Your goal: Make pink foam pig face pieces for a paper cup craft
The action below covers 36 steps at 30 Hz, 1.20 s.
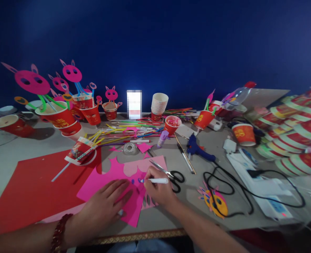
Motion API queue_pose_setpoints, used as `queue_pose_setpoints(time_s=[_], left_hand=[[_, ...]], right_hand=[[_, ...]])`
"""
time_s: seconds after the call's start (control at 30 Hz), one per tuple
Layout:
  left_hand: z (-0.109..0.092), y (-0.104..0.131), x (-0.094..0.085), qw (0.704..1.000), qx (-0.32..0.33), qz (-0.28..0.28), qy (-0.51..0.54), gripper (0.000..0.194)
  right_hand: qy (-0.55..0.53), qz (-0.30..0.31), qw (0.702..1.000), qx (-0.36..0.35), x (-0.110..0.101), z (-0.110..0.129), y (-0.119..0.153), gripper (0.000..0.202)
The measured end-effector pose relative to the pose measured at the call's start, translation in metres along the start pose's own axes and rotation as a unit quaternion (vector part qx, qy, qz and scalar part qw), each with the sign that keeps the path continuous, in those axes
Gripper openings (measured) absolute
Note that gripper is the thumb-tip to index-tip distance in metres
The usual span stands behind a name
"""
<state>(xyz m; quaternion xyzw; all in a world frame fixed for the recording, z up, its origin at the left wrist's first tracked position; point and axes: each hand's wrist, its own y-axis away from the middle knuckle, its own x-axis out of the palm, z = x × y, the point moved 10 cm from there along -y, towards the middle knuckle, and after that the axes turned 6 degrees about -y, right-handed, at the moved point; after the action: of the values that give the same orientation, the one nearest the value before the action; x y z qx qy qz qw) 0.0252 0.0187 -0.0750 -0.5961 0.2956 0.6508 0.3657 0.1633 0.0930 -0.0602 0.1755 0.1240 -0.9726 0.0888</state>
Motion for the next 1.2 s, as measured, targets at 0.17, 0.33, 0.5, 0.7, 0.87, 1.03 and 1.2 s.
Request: queue_pose_setpoints(time_s=[0.17, 0.33, 0.5, 0.7, 0.87, 1.03, 1.2], left_hand=[[0.0, 0.0007, 0.0031, 1.0, -0.002, 0.01, 0.008, 0.056], [0.0001, -0.001, -0.0012, 1.0, 0.0, 0.007, 0.004, 0.056], [0.0, -0.0006, 0.0001, 1.0, -0.002, -0.003, 0.005, 0.056], [0.0001, 0.0004, 0.0044, 1.0, -0.001, 0.005, 0.007, 0.058], [0.0001, 0.0006, 0.0063, 1.0, -0.001, 0.023, 0.007, 0.058], [-0.0002, 0.0, 0.0027, 1.0, -0.001, 0.016, 0.006, 0.056], [0.0006, -0.0012, -0.0005, 1.0, -0.004, 0.013, 0.01, 0.055]], right_hand=[[0.001, -0.015, 1.0, 0.003, -0.0028, 0.0001, -0.0013, 0.015], [0.002, -0.006, 1.0, -0.002, -0.0012, 0.0007, -0.0017, 0.015], [-0.001, 0.002, 1.0, -0.002, 0.0006, 0.0008, -0.0013, 0.015], [0.005, 0.001, 1.0, -0.003, 0.0002, 0.0024, -0.0024, 0.015], [-0.003, -0.005, 1.0, -0.004, -0.0013, 0.0035, -0.0025, 0.016], [-0.004, -0.005, 1.0, -0.003, -0.0007, 0.0014, -0.0019, 0.015], [0.002, -0.007, 1.0, -0.005, -0.0006, 0.0001, -0.001, 0.015]])
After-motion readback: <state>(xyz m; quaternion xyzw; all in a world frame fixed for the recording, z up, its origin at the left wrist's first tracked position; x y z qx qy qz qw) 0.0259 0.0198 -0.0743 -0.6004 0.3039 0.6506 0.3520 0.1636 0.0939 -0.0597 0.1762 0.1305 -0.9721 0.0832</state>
